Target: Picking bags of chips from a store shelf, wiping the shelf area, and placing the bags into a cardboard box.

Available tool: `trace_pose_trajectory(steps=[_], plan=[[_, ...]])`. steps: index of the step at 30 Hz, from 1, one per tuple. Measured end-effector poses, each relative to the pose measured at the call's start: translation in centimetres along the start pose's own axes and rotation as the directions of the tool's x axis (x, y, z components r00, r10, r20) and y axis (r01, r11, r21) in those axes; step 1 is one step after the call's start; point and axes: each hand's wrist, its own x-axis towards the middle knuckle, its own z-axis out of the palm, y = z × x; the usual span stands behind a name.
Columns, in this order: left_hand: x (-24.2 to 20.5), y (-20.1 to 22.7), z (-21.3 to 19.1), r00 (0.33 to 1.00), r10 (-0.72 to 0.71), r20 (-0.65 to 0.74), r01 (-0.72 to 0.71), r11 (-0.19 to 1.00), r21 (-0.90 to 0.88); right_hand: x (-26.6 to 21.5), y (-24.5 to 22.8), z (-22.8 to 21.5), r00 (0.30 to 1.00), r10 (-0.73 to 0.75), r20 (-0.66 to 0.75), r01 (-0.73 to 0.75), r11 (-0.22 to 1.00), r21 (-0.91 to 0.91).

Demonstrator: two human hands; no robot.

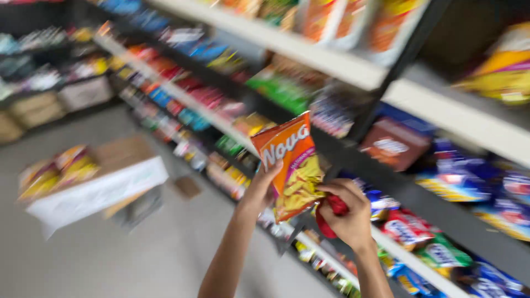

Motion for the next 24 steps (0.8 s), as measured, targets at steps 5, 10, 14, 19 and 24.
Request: trace_pose_trajectory(steps=[5, 10, 14, 19, 24], plan=[[-11.2, 7.6, -12.9, 0.961, 0.127, -0.247, -0.11, 0.99, 0.084, -2.6, -4.2, 12.1, 0.901, -0.116, 0.417, -0.03, 0.945, 0.327], [-20.0, 10.5, -20.0, 0.859, 0.235, -0.454, -0.101, 0.948, 0.3, -2.5, -8.1, 19.9, 0.773, -0.12, 0.623, -0.202, 0.884, 0.421], [-22.2, 10.1, -23.8, 0.84, 0.311, -0.445, -0.08, 0.881, 0.466, -2.6, -8.6, 27.8, 0.63, -0.075, 0.773, -0.341, 0.867, 0.362], [-20.7, 13.8, -28.6, 0.81, 0.31, -0.498, 0.005, 0.845, 0.534, 0.3, -8.8, 38.3, 0.4, 0.081, 0.913, -0.606, 0.771, 0.198], [-15.4, 19.3, -34.5, 0.8, 0.266, -0.538, 0.13, 0.798, 0.588, 4.6, -6.0, 49.1, 0.352, 0.044, 0.935, -0.717, 0.655, 0.239]])
